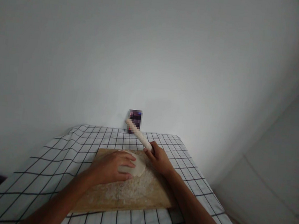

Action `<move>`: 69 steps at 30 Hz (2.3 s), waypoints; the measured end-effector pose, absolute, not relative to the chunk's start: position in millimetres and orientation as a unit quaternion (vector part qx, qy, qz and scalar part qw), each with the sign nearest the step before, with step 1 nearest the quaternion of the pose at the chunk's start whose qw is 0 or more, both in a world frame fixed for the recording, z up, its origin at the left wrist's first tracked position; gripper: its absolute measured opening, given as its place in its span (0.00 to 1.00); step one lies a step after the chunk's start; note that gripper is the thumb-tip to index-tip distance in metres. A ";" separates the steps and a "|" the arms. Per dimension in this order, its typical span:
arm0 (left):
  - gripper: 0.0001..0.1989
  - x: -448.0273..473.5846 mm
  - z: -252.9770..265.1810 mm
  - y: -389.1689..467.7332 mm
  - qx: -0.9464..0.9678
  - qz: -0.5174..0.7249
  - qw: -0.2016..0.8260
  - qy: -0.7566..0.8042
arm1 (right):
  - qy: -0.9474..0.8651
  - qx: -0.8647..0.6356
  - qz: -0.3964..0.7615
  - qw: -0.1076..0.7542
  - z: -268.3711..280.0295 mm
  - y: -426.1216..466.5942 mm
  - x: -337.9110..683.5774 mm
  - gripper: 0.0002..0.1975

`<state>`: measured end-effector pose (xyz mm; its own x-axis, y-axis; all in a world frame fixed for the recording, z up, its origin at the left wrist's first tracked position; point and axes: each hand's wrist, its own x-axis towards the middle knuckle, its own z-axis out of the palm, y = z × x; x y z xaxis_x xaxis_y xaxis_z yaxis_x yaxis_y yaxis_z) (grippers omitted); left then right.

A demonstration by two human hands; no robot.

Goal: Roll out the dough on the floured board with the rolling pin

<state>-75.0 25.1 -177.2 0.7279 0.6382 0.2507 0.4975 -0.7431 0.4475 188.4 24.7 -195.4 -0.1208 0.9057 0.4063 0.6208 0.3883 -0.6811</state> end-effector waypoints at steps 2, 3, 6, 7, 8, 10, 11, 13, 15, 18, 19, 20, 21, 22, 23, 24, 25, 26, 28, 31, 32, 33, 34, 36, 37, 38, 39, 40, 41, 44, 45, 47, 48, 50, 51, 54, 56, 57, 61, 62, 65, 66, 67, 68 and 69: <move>0.14 -72.0 -173.3 21.5 0.913 0.201 0.171 0.313 | -0.730 -0.533 0.172 0.392 -194.7 24.6 187.7 0.16; 0.14 -70.6 -171.6 19.8 0.913 0.203 0.167 0.313 | -0.731 -0.537 0.170 0.385 -194.3 24.5 187.2 0.15; 0.14 -66.7 -168.7 15.4 0.912 0.210 0.155 0.316 | -0.735 -0.542 0.165 0.373 -193.1 23.7 185.7 0.15; 0.13 -65.6 -168.2 14.5 0.912 0.213 0.153 0.317 | -0.736 -0.542 0.162 0.372 -192.8 23.5 185.3 0.15; 0.11 -64.7 -167.9 13.9 0.912 0.214 0.154 0.315 | -0.736 -0.543 0.160 0.371 -192.5 23.3 185.0 0.15; 0.08 -62.9 -167.0 13.5 0.911 0.218 0.157 0.312 | -0.736 -0.547 0.155 0.367 -192.1 23.0 184.6 0.14; 0.07 -62.0 -166.3 13.6 0.910 0.220 0.159 0.313 | -0.737 -0.550 0.153 0.363 -192.0 22.9 184.5 0.14; 0.06 -60.2 -164.4 13.9 0.906 0.223 0.163 0.321 | -0.737 -0.556 0.150 0.354 -191.8 22.8 184.4 0.14; 0.07 -58.8 -162.5 14.6 0.902 0.226 0.164 0.328 | -0.737 -0.560 0.149 0.348 -191.8 22.7 184.4 0.13; 0.07 -58.4 -162.5 16.6 0.903 0.235 0.166 0.320 | -0.736 -0.561 0.149 0.349 -191.9 22.7 184.3 0.13; 0.07 -58.7 -163.5 17.6 0.902 0.239 0.169 0.317 | -0.736 -0.561 0.150 0.349 -191.8 22.7 184.3 0.13; 0.07 -59.1 -164.8 18.7 0.900 0.244 0.173 0.316 | -0.736 -0.561 0.150 0.348 -191.6 22.7 184.2 0.13; 0.07 -59.4 -166.2 19.8 0.898 0.248 0.180 0.314 | -0.736 -0.562 0.151 0.346 -191.4 22.7 184.1 0.13; 0.07 -59.7 -167.7 20.8 0.896 0.251 0.190 0.313 | -0.736 -0.563 0.151 0.344 -191.1 22.7 184.0 0.13; 0.07 -59.8 -169.0 21.7 0.893 0.255 0.201 0.311 | -0.736 -0.564 0.150 0.342 -190.8 22.7 184.0 0.13; 0.07 -59.8 -170.0 22.3 0.891 0.259 0.212 0.308 | -0.736 -0.565 0.149 0.341 -190.5 22.7 184.0 0.13; 0.07 -59.7 -170.9 22.8 0.888 0.264 0.222 0.304 | -0.737 -0.566 0.147 0.339 -190.2 22.7 184.0 0.13; 0.06 -59.5 -171.5 23.2 0.885 0.269 0.232 0.301 | -0.737 -0.566 0.146 0.337 -189.9 22.7 184.0 0.13; 0.07 -59.1 -172.7 24.0 0.879 0.275 0.249 0.299 | -0.738 -0.568 0.146 0.334 -189.4 22.6 184.0 0.12; 0.10 -59.5 -175.0 26.2 0.873 0.279 0.275 0.291 | -0.737 -0.570 0.149 0.332 -188.3 22.3 183.8 0.12; 0.10 -60.0 -175.8 27.3 0.872 0.279 0.282 0.287 | -0.737 -0.570 0.150 0.331 -187.9 22.2 183.7 0.12; 0.10 -60.8 -176.5 28.3 0.872 0.279 0.287 0.282 | -0.736 -0.570 0.150 0.332 -187.6 22.1 183.6 0.12; 0.09 -61.7 -176.9 29.3 0.873 0.277 0.288 0.279 | -0.737 -0.570 0.149 0.331 -187.2 22.1 183.5 0.12; 0.08 -63.7 -176.4 30.4 0.882 0.259 0.280 0.276 | -0.738 -0.571 0.146 0.329 -186.7 22.1 183.4 0.12; 0.08 -64.4 -175.6 30.4 0.888 0.248 0.271 0.275 | -0.739 -0.572 0.144 0.326 -186.5 22.1 183.4 0.12; 0.08 -64.9 -174.4 30.0 0.895 0.236 0.261 0.275 | -0.740 -0.573 0.142 0.324 -186.2 22.1 183.4 0.12; 0.08 -65.1 -173.0 29.1 0.900 0.227 0.249 0.276 | -0.740 -0.574 0.141 0.321 -186.0 22.1 183.3 0.12; 0.08 -64.7 -171.6 27.9 0.905 0.220 0.238 0.277 | -0.740 -0.575 0.140 0.318 -185.7 22.0 183.2 0.13; 0.08 -63.9 -170.2 26.3 0.908 0.216 0.229 0.278 | -0.740 -0.577 0.140 0.317 -185.4 21.8 183.1 0.13; 0.06 -59.1 -166.6 20.1 0.902 0.226 0.223 0.293 | -0.736 -0.582 0.143 0.314 -184.2 20.8 182.5 0.13; 0.05 -57.1 -165.4 17.8 0.899 0.228 0.220 0.301 | -0.735 -0.583 0.144 0.314 -183.8 20.5 182.3 0.13; 0.05 -53.2 -163.1 13.7 0.900 0.219 0.203 0.317 | -0.736 -0.582 0.145 0.314 -183.7 20.3 182.3 0.13; 0.06 -51.8 -162.1 12.3 0.903 0.210 0.192 0.323 | -0.737 -0.580 0.145 0.315 -184.0 20.5 182.4 0.13; 0.08 -50.7 -161.1 11.4 0.907 0.198 0.178 0.327 | -0.740 -0.576 0.142 0.317 -185.2 21.4 183.1 0.13; 0.07 -51.1 -161.3 11.9 0.907 0.199 0.182 0.325 | -0.741 -0.575 0.139 0.319 -186.1 21.9 183.4 0.13; 0.06 -55.3 -163.9 15.3 0.903 0.218 0.213 0.302 | -0.740 -0.576 0.135 0.320 -188.2 23.1 184.3 0.13; 0.07 -58.0 -165.7 16.4 0.906 0.221 0.219 0.287 | -0.739 -0.577 0.136 0.319 -188.3 22.8 184.4 0.12; 0.06 -58.7 -166.2 16.1 0.909 0.217 0.213 0.285 | -0.739 -0.577 0.136 0.319 -187.9 22.4 184.2 0.12; 0.04 -57.1 -165.4 11.4 0.920 0.201 0.181 0.284 | -0.742 -0.577 0.132 0.314 -184.3 20.4 183.4 0.12; 0.05 -56.3 -165.1 10.5 0.921 0.203 0.182 0.279 | -0.743 -0.577 0.131 0.312 -183.4 20.1 183.3 0.12; 0.06 -54.9 -164.6 9.8 0.917 0.218 0.194 0.270 | -0.746 -0.577 0.129 0.308 -181.5 19.9 183.4 0.12; 0.05 -54.6 -164.4 9.6 0.916 0.221 0.195 0.272 | -0.746 -0.577 0.129 0.306 -181.1 19.9 183.4 0.12; 0.04 -54.1 -164.2 9.3 0.916 0.221 0.191 0.273 | -0.747 -0.577 0.129 0.303 -180.9 19.9 183.5 0.12; 0.03 -53.4 -163.9 8.5 0.918 0.222 0.183 0.274 | -0.748 -0.577 0.129 0.301 -180.7 19.7 183.4 0.12; 0.04 -52.4 -163.6 7.4 0.919 0.225 0.172 0.273 | -0.748 -0.578 0.129 0.300 -180.6 19.5 183.4 0.12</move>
